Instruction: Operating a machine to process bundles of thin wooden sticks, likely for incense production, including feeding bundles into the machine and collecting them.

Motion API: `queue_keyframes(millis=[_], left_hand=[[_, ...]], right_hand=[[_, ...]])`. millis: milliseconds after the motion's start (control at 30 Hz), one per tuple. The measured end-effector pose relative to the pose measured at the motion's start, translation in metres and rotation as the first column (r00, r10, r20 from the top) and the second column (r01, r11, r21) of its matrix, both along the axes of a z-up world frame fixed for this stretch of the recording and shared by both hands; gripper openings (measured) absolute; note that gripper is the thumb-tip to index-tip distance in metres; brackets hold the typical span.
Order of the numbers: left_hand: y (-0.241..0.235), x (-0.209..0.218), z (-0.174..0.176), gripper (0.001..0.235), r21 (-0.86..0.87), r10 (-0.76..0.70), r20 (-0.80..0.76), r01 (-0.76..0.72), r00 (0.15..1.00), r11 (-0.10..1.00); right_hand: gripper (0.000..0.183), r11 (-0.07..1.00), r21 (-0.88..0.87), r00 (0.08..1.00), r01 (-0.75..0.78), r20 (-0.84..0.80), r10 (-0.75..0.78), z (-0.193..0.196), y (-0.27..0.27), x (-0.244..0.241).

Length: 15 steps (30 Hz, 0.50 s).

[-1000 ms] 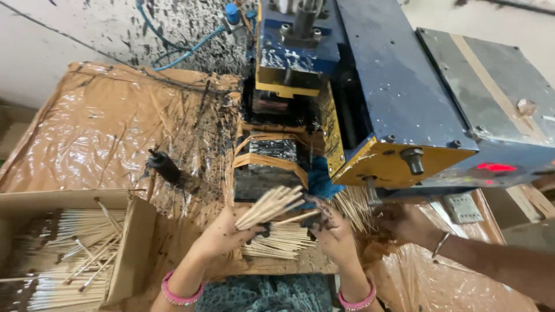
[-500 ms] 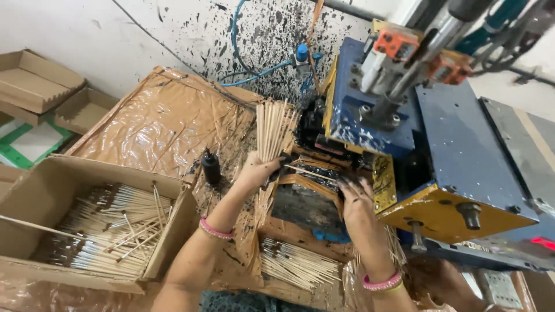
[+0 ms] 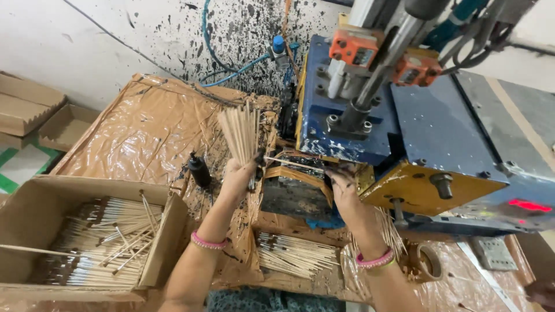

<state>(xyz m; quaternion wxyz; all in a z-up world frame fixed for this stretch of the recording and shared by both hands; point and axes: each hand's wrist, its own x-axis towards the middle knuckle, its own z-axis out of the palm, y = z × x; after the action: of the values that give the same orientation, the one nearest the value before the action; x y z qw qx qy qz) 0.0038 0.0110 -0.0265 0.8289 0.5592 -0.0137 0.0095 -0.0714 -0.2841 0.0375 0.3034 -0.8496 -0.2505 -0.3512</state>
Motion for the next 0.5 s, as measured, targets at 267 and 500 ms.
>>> queue_keyframes(millis=[267, 500], left_hand=[[0.068, -0.096, -0.078, 0.007, 0.109, 0.193, 0.000, -0.192, 0.981, 0.975], [0.004, -0.132, 0.031, 0.032, 0.508, -0.553, 0.285, 0.366, 0.783, 0.780]], right_hand=[[0.021, 0.793, 0.056, 0.795, 0.606, -0.005, -0.607, -0.044, -0.099, -0.125], [0.042, 0.751, 0.594, 0.786, 0.289, -0.595, 0.169, -0.055, -0.021, -0.121]])
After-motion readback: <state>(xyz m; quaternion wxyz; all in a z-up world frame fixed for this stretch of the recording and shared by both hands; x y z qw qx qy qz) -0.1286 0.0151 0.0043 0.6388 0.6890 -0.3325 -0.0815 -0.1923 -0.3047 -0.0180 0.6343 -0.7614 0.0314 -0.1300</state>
